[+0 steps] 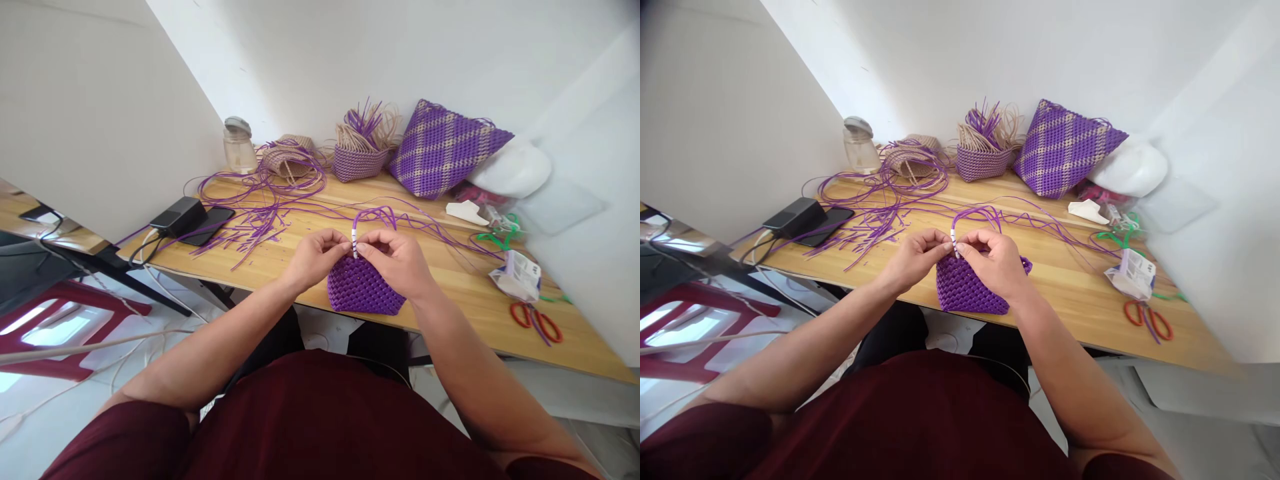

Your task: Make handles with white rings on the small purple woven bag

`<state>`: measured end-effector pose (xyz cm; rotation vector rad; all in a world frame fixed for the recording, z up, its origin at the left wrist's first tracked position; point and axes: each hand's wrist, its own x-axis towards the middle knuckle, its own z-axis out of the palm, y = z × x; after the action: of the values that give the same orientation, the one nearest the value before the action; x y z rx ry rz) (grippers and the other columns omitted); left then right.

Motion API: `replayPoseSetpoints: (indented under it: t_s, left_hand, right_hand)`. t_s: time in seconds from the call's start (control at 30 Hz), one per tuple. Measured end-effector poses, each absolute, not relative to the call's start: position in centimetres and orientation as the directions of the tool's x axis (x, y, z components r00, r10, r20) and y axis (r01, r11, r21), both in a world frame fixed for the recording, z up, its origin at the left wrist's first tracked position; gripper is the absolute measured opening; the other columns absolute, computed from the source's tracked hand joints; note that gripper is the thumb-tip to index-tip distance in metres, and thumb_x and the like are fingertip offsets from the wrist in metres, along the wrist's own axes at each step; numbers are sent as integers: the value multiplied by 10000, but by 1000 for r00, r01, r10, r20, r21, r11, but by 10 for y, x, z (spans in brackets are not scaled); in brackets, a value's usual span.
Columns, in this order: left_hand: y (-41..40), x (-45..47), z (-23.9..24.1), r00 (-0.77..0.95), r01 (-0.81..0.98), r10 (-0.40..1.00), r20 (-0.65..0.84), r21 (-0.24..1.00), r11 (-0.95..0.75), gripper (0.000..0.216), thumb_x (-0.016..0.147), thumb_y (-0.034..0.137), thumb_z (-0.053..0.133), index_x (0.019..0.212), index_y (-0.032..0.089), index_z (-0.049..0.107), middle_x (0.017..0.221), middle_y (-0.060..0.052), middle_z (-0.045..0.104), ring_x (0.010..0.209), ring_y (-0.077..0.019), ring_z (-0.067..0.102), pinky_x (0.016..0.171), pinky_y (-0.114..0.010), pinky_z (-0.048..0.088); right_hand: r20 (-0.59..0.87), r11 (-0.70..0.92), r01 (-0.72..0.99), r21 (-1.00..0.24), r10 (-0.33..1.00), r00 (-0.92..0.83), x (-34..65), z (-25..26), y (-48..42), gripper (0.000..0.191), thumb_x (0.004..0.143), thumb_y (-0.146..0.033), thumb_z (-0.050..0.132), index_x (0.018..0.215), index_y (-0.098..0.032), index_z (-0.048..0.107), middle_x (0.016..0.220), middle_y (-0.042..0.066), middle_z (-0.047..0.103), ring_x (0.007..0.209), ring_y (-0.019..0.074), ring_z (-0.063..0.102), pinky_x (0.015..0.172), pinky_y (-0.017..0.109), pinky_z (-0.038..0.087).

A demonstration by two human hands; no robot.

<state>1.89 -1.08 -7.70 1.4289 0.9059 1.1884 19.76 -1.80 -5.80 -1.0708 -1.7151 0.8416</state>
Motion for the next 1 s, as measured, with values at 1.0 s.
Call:
replayPoseSetpoints:
  t_s: [1.0]
  left_hand:
    - [-11,16,-86,476,-205,857,196,973,-109,283,729,383,766,857,145,680,818,-14,627,764,-136,541,777,-279,423]
  right_hand:
    - [467,504,253,-826,863,-193,182,-70,-10,110,806,-329,751,828,-221,743,887,39,733,847,198,674,805,361,547]
